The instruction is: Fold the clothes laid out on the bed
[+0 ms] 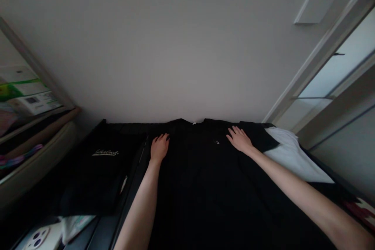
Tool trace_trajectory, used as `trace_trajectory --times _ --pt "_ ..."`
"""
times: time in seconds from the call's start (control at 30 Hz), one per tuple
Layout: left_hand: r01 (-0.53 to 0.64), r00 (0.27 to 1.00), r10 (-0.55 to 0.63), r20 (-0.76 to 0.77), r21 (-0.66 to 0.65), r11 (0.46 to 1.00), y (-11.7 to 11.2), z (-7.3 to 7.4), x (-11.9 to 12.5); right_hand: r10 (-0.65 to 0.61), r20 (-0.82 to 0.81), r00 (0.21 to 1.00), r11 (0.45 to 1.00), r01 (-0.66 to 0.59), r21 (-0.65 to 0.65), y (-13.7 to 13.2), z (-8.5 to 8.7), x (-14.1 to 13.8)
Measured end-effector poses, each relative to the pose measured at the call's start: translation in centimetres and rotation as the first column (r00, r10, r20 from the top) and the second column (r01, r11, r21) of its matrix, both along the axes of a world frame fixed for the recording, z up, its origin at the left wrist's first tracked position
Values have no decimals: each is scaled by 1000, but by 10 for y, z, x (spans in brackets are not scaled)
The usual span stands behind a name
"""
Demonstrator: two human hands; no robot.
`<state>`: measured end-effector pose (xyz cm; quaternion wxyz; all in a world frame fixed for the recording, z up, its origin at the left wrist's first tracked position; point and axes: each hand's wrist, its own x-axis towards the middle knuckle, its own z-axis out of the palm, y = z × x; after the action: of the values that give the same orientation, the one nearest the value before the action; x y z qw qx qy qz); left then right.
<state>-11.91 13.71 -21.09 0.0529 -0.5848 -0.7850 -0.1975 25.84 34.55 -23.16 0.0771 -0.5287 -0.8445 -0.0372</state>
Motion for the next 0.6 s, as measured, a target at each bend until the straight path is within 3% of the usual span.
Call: trace_trajectory --times 0.07,0.17,0.23,0.33,0.43,0.6 --pt "-1 1000 1 0 -19 1000 -1 1 2 47 50 998 996 -43 -76 -16 -1 11" --pt "5 1000 -5 -4 -35 999 -3 4 6 93 5 996 995 -93 30 -50 1 12" --pt "6 999 -5 32 -47 999 -5 8 9 189 -37 981 981 -187 57 -77 3 2" --pt "-18 992 27 124 -75 997 -5 18 15 303 -91 949 949 -309 -60 -114 1 -16" --pt "-66 978 81 192 -85 994 0 35 25 298 -126 946 939 -314 -142 -130 -4 -25" --pt "-131 939 131 318 -23 991 26 77 59 271 -141 952 943 -292 -159 -129 -7 -24"
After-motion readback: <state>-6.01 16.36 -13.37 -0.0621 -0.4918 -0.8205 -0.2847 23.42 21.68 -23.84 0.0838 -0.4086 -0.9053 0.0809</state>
